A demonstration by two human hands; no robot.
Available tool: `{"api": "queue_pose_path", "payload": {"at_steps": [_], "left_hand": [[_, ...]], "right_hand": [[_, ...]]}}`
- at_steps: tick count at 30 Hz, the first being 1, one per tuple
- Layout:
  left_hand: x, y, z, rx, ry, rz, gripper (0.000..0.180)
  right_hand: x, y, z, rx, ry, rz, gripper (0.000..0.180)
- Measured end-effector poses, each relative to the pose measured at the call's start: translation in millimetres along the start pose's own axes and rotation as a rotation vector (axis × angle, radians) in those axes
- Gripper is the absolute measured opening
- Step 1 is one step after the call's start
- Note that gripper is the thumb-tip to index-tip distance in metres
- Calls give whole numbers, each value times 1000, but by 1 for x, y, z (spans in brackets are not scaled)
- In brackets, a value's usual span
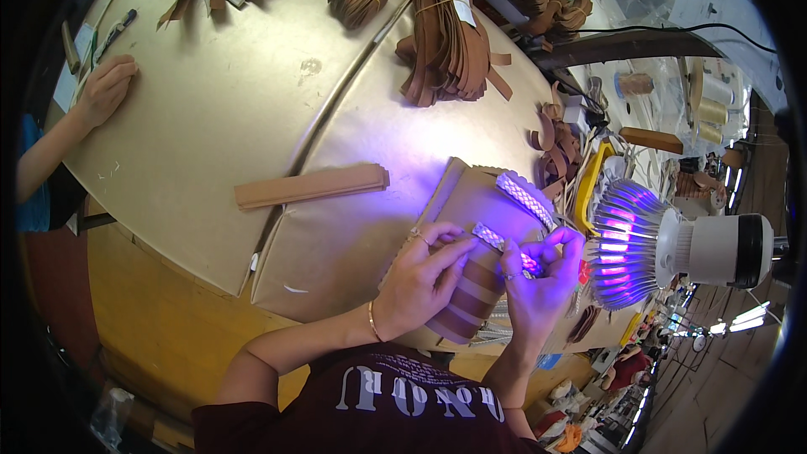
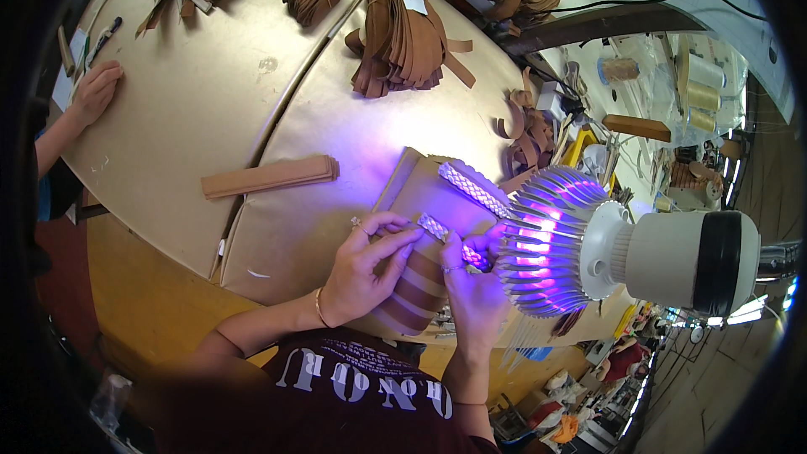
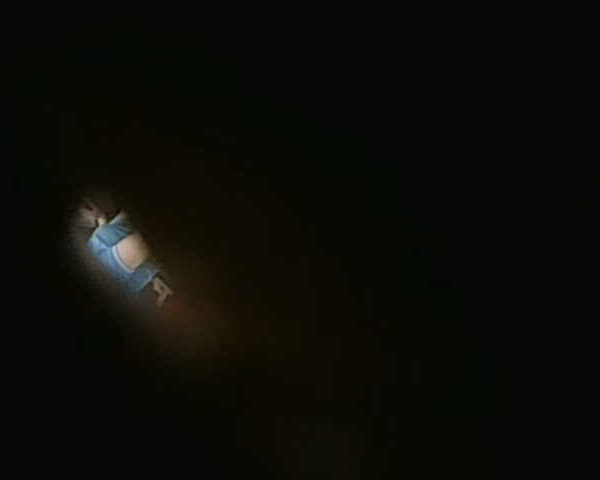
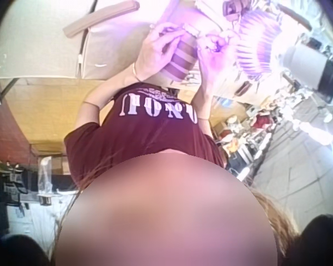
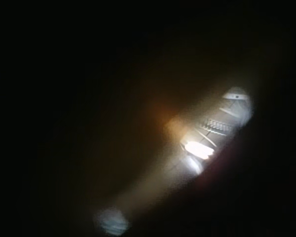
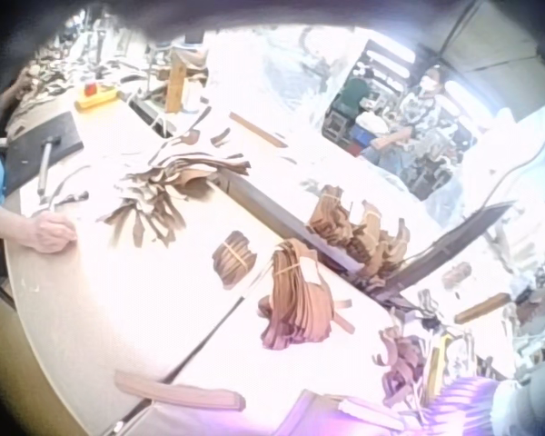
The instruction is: The person repeatedly picks up braided cords and wraps them around a cylindrical cardboard form under a UV lamp. They also handle brown leather strips, placing them on the table and occasionally adjusting the cords on the form. The process is repetitive and focused on arranging the cords in layers.
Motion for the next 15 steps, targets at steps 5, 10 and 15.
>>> {"api": "queue_pose_path", "payload": {"at_steps": [5, 10, 15], "left_hand": [[0, 0, 0, -1, -2, 3, 29], [0, 0, 0, -4, -7, 2, 29], [1, 0, 0, -4, -10, 3, 29]], "right_hand": [[-1, -1, 0, -10, -15, -16, 41], [-2, -1, 0, -20, -22, -20, 41], [-5, 0, 1, -12, -16, -5, 41]]}}
Point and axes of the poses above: each hand's wrist, its own y-axis away from the middle knuckle, its own z-axis out of the palm, x = y × z, the point moved 5 cm from there along -y, towards the middle knuckle, and after that the axes turned 10 degrees about x, right-handed, at the moved point
